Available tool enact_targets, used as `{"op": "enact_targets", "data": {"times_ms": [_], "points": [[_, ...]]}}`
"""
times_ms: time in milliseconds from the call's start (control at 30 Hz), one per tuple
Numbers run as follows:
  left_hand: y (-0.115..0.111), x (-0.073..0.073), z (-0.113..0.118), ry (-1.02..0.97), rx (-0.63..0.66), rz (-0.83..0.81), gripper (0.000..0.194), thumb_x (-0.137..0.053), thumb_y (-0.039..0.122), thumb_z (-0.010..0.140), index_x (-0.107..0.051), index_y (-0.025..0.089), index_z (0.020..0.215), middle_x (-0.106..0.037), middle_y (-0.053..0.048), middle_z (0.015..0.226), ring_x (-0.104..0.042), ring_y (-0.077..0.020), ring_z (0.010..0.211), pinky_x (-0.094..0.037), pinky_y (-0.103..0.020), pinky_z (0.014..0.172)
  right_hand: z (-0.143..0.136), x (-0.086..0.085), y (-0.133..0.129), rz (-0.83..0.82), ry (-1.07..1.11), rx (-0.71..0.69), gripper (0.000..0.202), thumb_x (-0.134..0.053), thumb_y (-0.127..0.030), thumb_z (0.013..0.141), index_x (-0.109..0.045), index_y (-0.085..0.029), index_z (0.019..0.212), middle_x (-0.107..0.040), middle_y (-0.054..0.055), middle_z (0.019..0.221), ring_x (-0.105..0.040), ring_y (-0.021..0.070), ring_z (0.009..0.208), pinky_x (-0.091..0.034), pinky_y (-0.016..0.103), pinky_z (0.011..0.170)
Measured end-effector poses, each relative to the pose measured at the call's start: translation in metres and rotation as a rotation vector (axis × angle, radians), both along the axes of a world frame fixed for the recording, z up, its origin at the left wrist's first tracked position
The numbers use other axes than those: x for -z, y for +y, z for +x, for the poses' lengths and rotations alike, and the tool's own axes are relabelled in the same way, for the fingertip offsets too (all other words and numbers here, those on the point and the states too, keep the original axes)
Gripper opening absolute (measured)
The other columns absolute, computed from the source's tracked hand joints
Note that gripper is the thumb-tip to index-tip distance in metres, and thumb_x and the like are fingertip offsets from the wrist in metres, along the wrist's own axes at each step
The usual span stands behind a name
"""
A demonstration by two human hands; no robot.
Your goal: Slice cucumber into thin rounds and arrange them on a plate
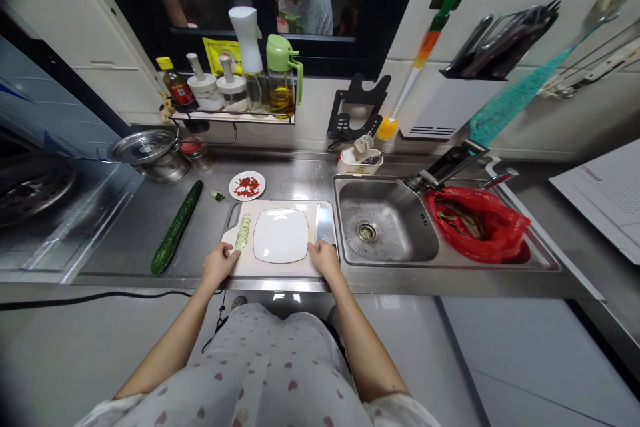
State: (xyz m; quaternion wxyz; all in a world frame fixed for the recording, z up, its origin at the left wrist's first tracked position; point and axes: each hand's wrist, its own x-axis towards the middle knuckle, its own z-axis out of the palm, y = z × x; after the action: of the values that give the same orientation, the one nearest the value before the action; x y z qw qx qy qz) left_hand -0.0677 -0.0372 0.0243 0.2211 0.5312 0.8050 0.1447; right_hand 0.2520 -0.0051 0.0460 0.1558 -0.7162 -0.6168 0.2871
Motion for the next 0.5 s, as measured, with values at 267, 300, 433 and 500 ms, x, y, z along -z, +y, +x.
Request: {"op": "enact_targets", "data": {"times_ms": [267,300,433,500], "points": [[0.003,0.002,0.01,0.02,-0.048,0.05,0.019,-0.055,0.032,0.078,-0.063,0.02,0.091,-0.064,-0.007,0.092,-0.06,-0.021,0.081,-0.039,-0.028,0.068,0.001,0.002,-0.004,0.026,0.07,0.001,0.031,-0.048,-0.042,0.084,-0.049,-0.02,0.062,-0.053,-0.001,0.056,-0.048,0.0134,0.057,-0.029,0.022,0.056],[0.003,0.001,0.01,0.008,-0.06,0.061,0.018,-0.055,0.032,0.078,-0.063,0.021,0.089,-0.065,-0.007,0.092,-0.06,-0.0209,0.081,-0.039,-0.028,0.068,0.002,0.002,-0.004,0.033,0.074,-0.001,0.031,-0.047,-0.042,0.084,-0.048,-0.02,0.061,-0.052,-0.001,0.056,-0.047,0.0133,0.057,-0.029,0.022,0.056],[0.006,-0.001,0.011,-0.127,-0.121,0.107,0.015,-0.059,0.032,0.075,-0.063,0.022,0.084,-0.067,-0.004,0.084,-0.059,-0.0184,0.074,-0.04,-0.027,0.065,0.002,-0.002,-0.006,0.071,0.091,0.007,0.032,-0.045,-0.042,0.085,-0.048,-0.02,0.061,-0.05,-0.002,0.054,-0.046,0.0131,0.056,-0.029,0.022,0.055],[0.01,-0.003,0.012,-0.29,-0.15,0.133,0.019,-0.062,0.036,0.072,-0.062,0.02,0.083,-0.066,-0.002,0.077,-0.058,-0.0156,0.068,-0.04,-0.024,0.063,0.0,-0.005,-0.006,0.088,0.099,0.01,0.031,-0.045,-0.041,0.085,-0.049,-0.02,0.063,-0.049,-0.002,0.054,-0.046,0.013,0.055,-0.029,0.022,0.054]]}}
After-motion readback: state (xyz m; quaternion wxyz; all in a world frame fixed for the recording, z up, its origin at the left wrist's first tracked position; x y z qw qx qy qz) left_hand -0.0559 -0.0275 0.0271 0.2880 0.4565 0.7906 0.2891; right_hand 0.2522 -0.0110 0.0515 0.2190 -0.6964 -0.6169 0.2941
